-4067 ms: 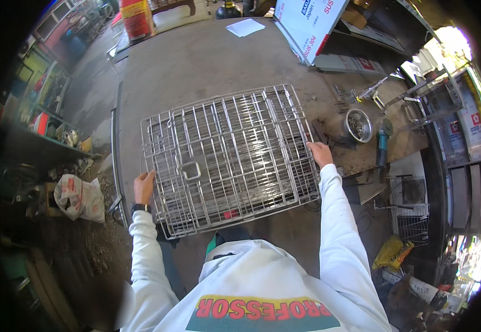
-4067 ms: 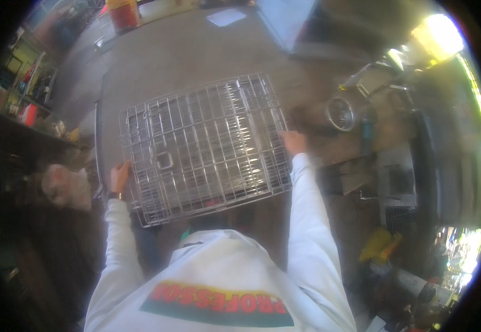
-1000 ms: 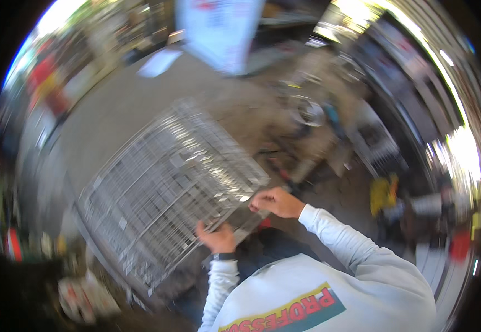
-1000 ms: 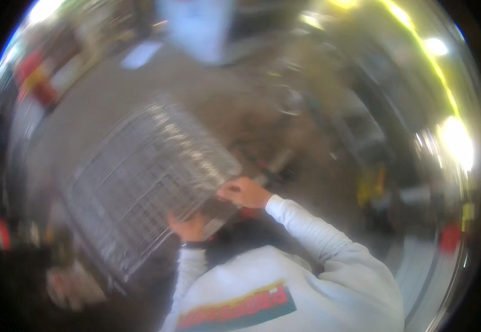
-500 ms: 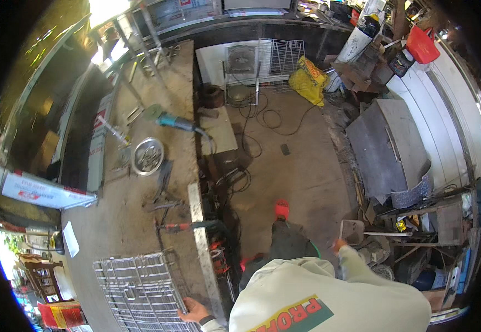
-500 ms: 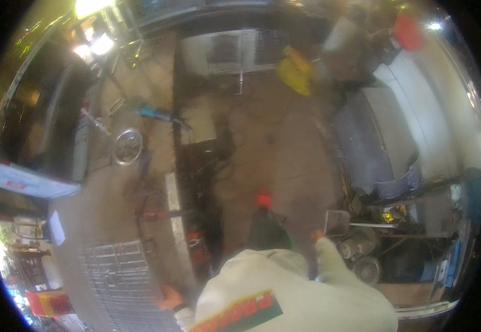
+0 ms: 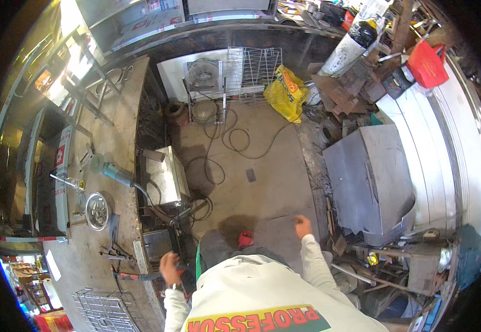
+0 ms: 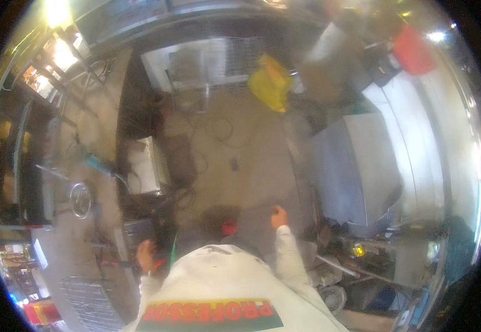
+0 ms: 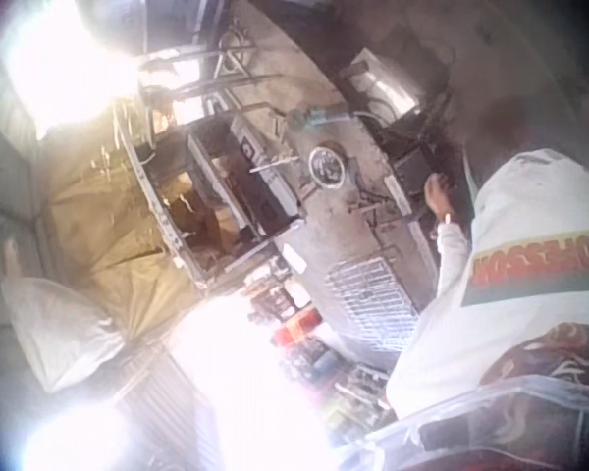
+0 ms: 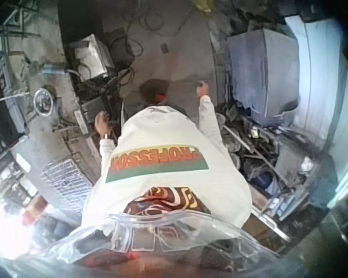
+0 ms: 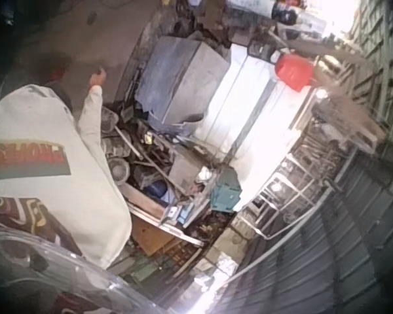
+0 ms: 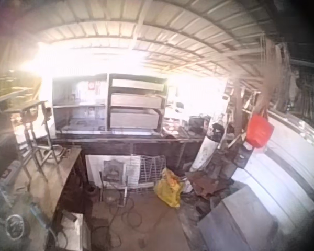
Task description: The person assembles a metal wire cage by hand, using pliers to bend and secure the wire frame. They repeatedly adjust and tighten sections of the cage, ensuring the structure is stable.
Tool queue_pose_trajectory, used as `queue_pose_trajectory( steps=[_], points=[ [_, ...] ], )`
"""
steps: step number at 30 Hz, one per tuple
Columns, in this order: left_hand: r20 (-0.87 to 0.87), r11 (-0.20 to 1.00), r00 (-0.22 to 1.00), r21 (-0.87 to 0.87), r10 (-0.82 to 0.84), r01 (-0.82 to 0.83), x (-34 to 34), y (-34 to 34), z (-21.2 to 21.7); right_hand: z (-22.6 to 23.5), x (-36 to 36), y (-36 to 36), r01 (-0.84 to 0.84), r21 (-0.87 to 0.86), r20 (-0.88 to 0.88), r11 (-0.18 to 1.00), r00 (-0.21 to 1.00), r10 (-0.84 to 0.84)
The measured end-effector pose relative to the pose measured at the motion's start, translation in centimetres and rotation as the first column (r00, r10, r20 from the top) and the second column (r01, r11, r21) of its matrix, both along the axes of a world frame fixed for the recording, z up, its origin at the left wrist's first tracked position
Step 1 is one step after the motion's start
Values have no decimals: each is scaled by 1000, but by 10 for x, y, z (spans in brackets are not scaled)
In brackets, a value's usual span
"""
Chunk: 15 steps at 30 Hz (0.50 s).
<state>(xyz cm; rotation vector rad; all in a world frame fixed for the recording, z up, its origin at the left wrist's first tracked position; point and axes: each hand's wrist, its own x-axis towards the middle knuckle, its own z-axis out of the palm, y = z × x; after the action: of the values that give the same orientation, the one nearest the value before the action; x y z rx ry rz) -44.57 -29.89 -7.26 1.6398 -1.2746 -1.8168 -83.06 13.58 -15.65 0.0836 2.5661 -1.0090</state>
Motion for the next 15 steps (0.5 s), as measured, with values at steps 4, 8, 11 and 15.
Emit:
queue_pose_trajectory(
  steps=[4, 8, 11, 15],
  points=[
    [-19, 883, 886, -88, -464, 461, -200, 0, 33, 60, -138, -102, 189, -494, 221, 849, 971, -87],
    [-426, 750, 815, 364, -393, 552, -378, -18, 42, 134, -215, -249, -5, -594, 103, 805, 991, 82],
    [-697, 573, 686, 481, -209, 663, -487, -51, 75, 197, -224, -359, -290, -703, -143, 649, 952, 270],
    [-912, 724, 315, 29, -264, 689, -602, -96, 93, 208, -297, -440, -777, -384, -513, 498, 628, 584]
  ],
)
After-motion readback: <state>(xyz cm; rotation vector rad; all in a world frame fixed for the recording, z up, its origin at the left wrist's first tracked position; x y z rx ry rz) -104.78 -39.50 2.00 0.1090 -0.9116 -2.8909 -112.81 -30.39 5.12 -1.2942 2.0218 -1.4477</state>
